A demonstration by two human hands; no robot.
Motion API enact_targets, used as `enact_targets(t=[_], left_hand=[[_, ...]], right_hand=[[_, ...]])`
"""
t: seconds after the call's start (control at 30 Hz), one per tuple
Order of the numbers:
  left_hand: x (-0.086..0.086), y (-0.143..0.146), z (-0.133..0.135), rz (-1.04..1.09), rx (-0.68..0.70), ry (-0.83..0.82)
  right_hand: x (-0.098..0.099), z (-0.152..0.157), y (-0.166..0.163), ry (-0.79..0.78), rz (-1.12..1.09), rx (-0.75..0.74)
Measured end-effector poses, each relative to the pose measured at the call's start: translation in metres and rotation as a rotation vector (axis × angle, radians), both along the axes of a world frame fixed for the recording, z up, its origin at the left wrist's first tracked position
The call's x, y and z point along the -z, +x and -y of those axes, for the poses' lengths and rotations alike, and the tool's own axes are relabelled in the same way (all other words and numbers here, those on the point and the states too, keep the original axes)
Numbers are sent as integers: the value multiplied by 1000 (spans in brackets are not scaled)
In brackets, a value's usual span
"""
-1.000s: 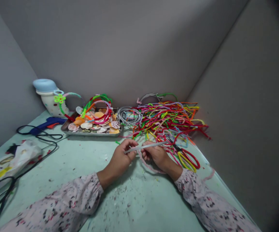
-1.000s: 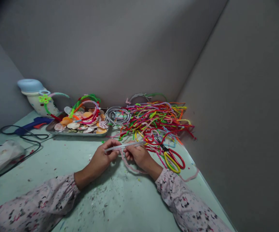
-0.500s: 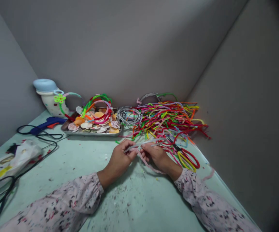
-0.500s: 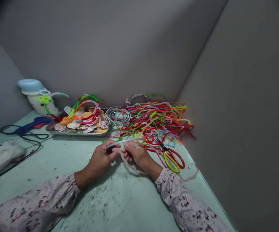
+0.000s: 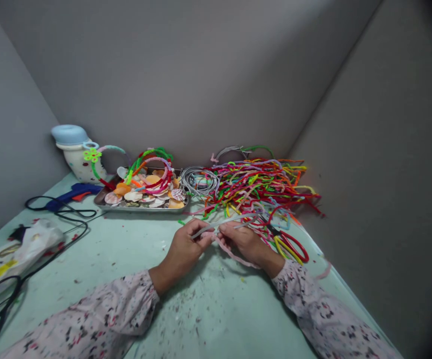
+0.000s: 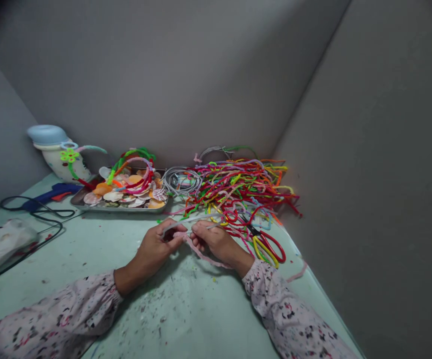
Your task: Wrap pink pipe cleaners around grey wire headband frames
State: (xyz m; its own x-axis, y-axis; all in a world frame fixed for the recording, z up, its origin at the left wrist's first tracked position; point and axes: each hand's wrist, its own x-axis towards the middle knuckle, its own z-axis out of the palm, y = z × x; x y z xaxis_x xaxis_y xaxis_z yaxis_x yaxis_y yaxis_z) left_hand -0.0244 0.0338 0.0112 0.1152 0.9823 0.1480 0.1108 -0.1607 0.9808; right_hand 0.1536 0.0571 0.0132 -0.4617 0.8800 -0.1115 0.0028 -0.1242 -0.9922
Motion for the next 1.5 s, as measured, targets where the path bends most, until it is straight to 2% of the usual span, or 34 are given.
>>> enact_targets(t=[0.17, 0.43, 0.63, 1.0, 1.37, 1.5], left_hand=[[1, -1, 0, 1, 32, 4], [0, 0, 0, -102, -26, 60], [0, -1, 0, -158, -53, 90], [-2, -1, 1, -108, -31, 23], [-1, 1, 1, 114, 24, -91], [-2, 2, 1, 149, 28, -125]], right_hand=[[-13, 2, 3, 132, 118, -42], [-7, 2, -1, 102, 128, -8], [-10, 3, 0, 174, 181, -26], [-11, 0, 6, 699, 295, -145], [-3, -5, 8, 695, 315, -182], [-7, -2, 4, 527, 311, -91]])
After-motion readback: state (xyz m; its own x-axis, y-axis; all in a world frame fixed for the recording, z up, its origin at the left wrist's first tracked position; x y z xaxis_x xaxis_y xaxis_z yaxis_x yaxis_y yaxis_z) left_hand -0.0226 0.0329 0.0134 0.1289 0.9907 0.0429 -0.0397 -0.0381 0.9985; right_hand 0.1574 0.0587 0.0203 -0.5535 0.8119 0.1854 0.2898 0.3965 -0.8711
